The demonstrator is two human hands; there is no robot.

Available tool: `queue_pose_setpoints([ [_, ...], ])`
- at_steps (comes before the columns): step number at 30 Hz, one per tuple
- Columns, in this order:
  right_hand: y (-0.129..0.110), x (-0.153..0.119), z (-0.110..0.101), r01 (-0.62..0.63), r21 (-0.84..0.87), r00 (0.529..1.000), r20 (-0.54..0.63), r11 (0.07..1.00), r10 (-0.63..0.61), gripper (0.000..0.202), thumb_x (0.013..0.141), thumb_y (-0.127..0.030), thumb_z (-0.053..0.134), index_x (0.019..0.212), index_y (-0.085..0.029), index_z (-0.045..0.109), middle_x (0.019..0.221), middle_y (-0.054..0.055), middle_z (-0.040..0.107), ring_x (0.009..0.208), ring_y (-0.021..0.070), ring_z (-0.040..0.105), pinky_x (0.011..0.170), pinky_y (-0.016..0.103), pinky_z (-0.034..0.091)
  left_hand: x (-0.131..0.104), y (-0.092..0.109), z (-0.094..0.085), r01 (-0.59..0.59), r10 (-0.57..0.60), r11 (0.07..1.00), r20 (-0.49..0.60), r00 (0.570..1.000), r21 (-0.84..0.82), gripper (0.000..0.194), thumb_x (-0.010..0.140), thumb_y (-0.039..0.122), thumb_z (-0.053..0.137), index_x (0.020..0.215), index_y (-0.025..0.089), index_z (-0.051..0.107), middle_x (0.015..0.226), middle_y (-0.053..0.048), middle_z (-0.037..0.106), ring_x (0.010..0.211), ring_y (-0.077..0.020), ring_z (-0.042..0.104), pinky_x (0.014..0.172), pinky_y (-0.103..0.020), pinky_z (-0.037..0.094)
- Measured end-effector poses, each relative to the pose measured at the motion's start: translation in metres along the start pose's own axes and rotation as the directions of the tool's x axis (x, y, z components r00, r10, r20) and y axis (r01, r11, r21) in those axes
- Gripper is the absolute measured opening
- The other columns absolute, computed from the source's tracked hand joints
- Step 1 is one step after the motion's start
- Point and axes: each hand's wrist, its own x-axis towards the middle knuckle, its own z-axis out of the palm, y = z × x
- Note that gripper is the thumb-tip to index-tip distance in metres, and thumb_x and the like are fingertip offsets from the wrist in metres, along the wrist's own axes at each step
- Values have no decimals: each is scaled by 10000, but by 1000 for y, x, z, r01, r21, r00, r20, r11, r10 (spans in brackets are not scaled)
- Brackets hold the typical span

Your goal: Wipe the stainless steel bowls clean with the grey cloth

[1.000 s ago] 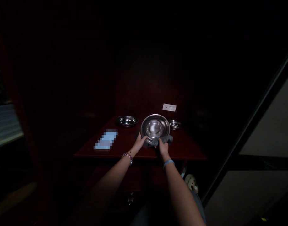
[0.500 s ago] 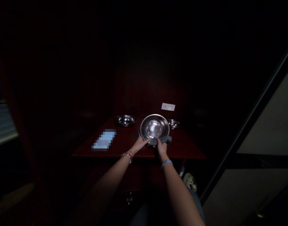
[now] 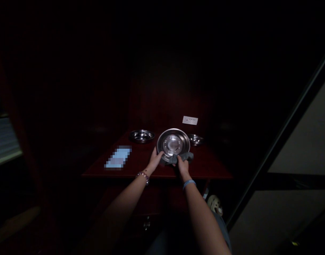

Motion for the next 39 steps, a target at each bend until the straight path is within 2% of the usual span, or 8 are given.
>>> queue_pose_setpoints([
  [6, -1, -3, -2, 10, -65, 1000, -7, 998, -11, 226, 872, -251, 628, 903, -66, 755, 871, 115, 783, 672, 207, 734, 554, 245, 578, -2, 7, 2, 43, -43, 998, 2, 999, -47, 434, 842, 436, 654, 1175, 158, 655, 1291, -141, 693, 1227, -278, 625, 1110, -417, 423],
  [9, -1, -4, -3, 11, -129, 999, -30, 992, -15, 253, 881, -263, 622, 927, -56, 761, 908, 134, 784, 694, 219, 744, 553, 245, 573, -4, 5, 5, 77, -73, 996, 71, 995, -53, 488, 833, 421, 677, 1238, 155, 624, 1338, -151, 668, 1262, -287, 607, 1127, -424, 409],
  [16, 1, -5, -3, 23, -162, 999, -36, 987, -29, 299, 896, -289, 602, 970, -46, 759, 951, 154, 783, 763, 239, 762, 586, 251, 580, -6, 2, 7, 12, -21, 999, 295, 955, 34, 589, 769, 358, 739, 1287, 121, 589, 1408, -170, 610, 1334, -298, 541, 1173, -419, 349],
  [21, -4, -9, -3, 17, -149, 999, -34, 989, -22, 321, 899, -292, 590, 985, -29, 754, 974, 175, 778, 732, 234, 759, 573, 253, 579, -7, 0, 7, 34, -54, 998, 365, 930, 60, 554, 764, 371, 748, 1245, 120, 634, 1351, -174, 652, 1311, -288, 553, 1160, -420, 355],
  [26, -7, -12, -4, 15, -149, 998, -50, 989, -23, 290, 878, -285, 604, 948, -53, 764, 850, 144, 783, 750, 242, 758, 591, 258, 585, -7, -2, 5, 80, -132, 987, 414, 901, 141, 480, 800, 419, 709, 1158, 100, 688, 1236, -149, 724, 1198, -280, 624, 1102, -361, 414],
  [29, -5, -10, -3, 0, -123, 999, -40, 992, -5, 287, 869, -279, 607, 963, -58, 763, 824, 133, 781, 742, 241, 757, 612, 271, 596, -5, -3, 3, 86, -140, 984, 375, 916, 157, 435, 807, 393, 679, 1131, 104, 697, 1208, -127, 740, 1178, -282, 634, 1087, -362, 429],
  [34, 0, -3, -1, 10, -56, 1000, -9, 998, -11, 273, 853, -285, 622, 955, -71, 757, 831, 116, 779, 729, 230, 751, 611, 285, 607, 1, -9, 3, 172, -189, 979, 186, 964, 105, 267, 822, 290, 606, 1009, 133, 712, 1095, -122, 763, 1140, -305, 657, 1088, -427, 437],
  [39, 2, 1, -1, 19, -15, 1000, 24, 1000, -18, 256, 847, -296, 635, 931, -82, 748, 867, 103, 780, 736, 206, 737, 578, 246, 585, 3, -7, 2, 57, -56, 998, -28, 998, 23, 469, 896, 368, 595, 1331, 203, 538, 1343, -102, 652, 1308, -241, 572, 1167, -397, 365],
])
